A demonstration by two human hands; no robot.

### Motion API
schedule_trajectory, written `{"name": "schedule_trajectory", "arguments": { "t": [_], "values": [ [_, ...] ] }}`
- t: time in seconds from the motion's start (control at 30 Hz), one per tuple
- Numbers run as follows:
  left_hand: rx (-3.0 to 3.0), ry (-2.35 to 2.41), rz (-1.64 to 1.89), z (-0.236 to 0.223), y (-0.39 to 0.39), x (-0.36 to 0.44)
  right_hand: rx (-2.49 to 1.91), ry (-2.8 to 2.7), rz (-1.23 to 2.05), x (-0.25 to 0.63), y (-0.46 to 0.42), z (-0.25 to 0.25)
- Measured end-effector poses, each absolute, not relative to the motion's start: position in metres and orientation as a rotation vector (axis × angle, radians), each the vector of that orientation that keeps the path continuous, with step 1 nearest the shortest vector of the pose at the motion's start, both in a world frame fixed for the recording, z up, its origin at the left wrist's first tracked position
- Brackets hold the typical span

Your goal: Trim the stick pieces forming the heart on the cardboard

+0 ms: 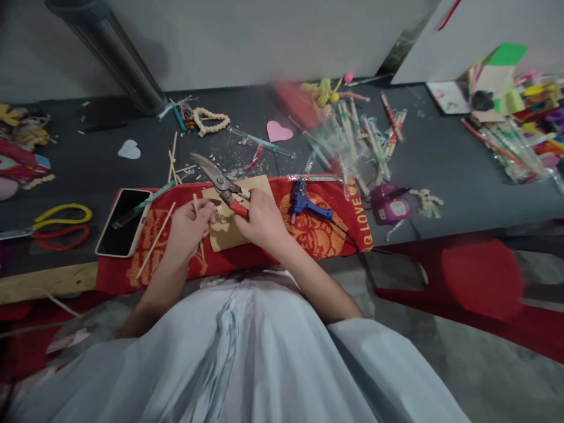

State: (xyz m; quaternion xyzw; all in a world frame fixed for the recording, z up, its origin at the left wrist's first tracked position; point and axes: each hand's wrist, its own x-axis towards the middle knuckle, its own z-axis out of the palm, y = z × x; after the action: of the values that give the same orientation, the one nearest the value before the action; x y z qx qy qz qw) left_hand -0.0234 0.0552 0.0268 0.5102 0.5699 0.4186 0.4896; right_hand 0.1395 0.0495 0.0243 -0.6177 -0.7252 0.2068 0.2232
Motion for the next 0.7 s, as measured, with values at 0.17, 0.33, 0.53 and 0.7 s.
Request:
{"name": "schedule_trajectory", "arguments": {
  "t": [0.17, 0.33, 0.53, 0.7],
  "values": [
    [1.367, 1.371, 0.879, 0.037, 0.053, -0.013, -1.673, -1.919, 0.722, 0.127, 0.051, 0.031],
    [1.445, 1.388, 0.911, 0.037, 0.054, -0.015, -1.634, -1.908, 0.855, 0.128, 0.049, 0.034],
    [1.448, 1.424, 0.888, 0.038, 0.052, -0.018, -1.564, -1.920, 1.069, 0.139, 0.047, 0.031],
    [1.401, 1.402, 0.847, 0.041, 0.047, -0.018, -1.516, -1.836, 1.276, 0.143, 0.046, 0.023]
  ]
}}
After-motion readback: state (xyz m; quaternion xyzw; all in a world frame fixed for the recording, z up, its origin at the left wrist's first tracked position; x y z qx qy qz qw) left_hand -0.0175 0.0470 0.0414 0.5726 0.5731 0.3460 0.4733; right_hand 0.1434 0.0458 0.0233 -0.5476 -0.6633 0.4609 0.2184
